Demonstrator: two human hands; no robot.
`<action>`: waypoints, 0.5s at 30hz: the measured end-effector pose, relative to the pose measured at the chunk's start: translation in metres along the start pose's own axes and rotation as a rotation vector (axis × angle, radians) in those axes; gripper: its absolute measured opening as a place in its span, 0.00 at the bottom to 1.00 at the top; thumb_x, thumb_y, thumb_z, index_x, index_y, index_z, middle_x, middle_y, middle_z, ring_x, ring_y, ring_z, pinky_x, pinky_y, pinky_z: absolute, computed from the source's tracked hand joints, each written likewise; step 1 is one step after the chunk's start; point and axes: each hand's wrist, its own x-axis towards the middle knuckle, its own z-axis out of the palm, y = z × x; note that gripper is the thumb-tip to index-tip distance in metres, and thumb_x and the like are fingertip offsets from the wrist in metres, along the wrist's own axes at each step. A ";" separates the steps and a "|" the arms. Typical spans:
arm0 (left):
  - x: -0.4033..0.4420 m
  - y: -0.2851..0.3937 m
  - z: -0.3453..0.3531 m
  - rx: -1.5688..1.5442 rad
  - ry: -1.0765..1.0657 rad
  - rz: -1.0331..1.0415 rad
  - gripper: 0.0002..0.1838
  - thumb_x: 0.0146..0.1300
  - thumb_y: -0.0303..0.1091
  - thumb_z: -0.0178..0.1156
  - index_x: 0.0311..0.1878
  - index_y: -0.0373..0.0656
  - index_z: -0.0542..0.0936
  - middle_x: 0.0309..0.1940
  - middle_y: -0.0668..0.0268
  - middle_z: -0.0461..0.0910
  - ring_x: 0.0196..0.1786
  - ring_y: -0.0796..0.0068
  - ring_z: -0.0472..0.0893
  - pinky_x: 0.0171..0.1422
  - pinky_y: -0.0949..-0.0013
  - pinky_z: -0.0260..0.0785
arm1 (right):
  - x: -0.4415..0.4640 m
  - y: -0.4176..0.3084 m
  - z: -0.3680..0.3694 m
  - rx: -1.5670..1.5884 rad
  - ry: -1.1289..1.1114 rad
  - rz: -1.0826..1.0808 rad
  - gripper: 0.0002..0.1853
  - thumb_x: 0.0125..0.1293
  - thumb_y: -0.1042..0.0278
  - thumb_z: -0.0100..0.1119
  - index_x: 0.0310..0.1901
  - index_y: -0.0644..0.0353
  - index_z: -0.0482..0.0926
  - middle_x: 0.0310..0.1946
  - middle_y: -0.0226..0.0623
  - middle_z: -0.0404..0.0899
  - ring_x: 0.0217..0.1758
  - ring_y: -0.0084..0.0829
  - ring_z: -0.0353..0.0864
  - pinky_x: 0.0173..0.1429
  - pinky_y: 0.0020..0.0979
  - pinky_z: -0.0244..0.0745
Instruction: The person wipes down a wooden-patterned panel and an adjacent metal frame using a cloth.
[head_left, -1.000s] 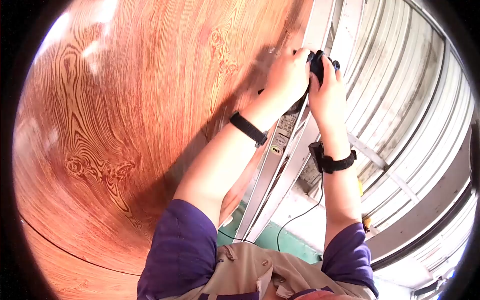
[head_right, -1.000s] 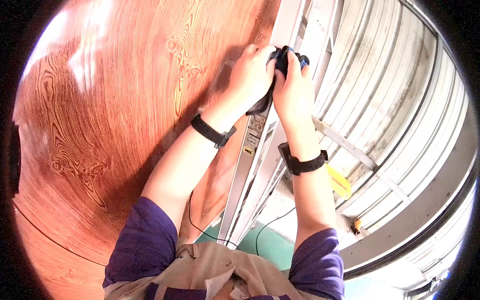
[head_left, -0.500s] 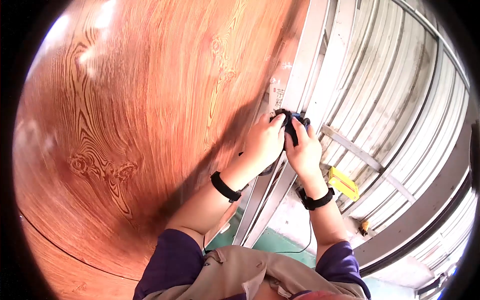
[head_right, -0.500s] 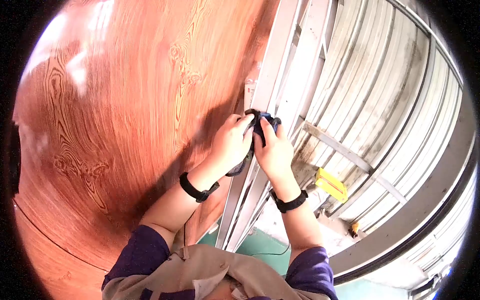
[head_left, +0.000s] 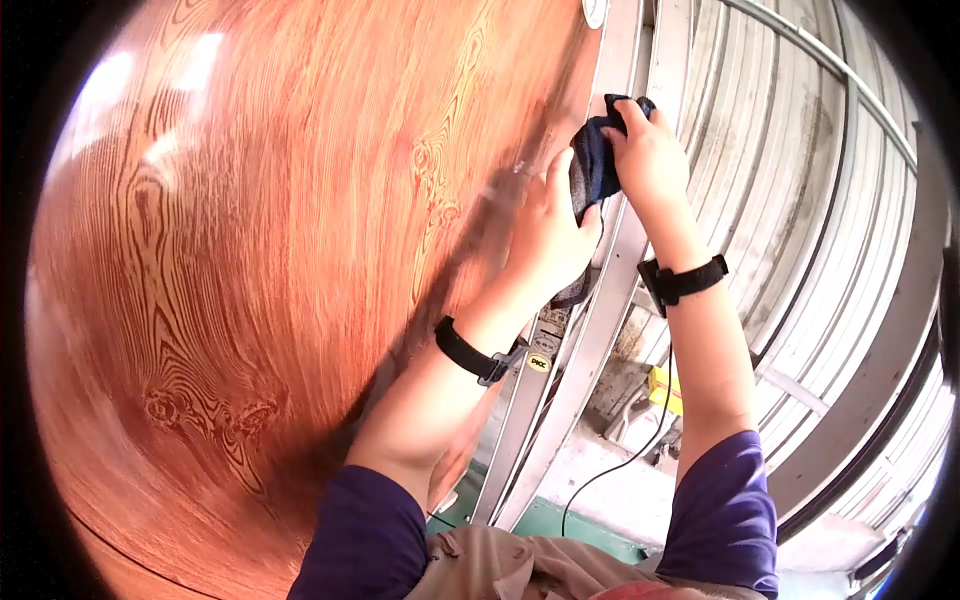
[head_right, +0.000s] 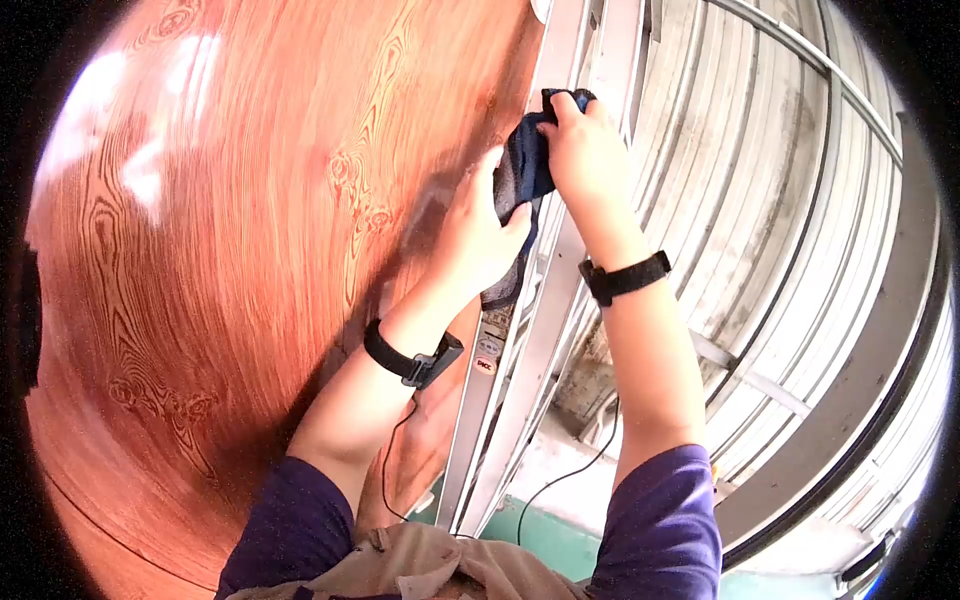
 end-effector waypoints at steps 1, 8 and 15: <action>-0.001 0.002 -0.005 0.040 -0.086 0.001 0.35 0.60 0.31 0.65 0.71 0.40 0.65 0.58 0.40 0.71 0.62 0.40 0.74 0.66 0.52 0.69 | 0.011 0.005 0.002 -0.034 0.026 -0.033 0.17 0.63 0.62 0.66 0.54 0.50 0.80 0.41 0.47 0.80 0.43 0.52 0.82 0.47 0.46 0.79; 0.017 -0.010 -0.006 0.281 -0.088 0.125 0.42 0.57 0.32 0.67 0.74 0.43 0.61 0.61 0.38 0.61 0.53 0.35 0.77 0.56 0.49 0.74 | 0.082 0.030 0.016 -0.216 0.116 -0.170 0.15 0.62 0.60 0.66 0.51 0.45 0.82 0.45 0.42 0.74 0.52 0.46 0.78 0.53 0.42 0.77; 0.038 -0.012 0.015 0.358 0.026 0.334 0.28 0.59 0.22 0.56 0.66 0.33 0.70 0.62 0.43 0.68 0.56 0.39 0.75 0.62 0.50 0.70 | 0.107 0.039 0.039 -0.548 0.219 -0.371 0.22 0.71 0.62 0.48 0.65 0.40 0.74 0.63 0.36 0.72 0.74 0.39 0.64 0.74 0.52 0.59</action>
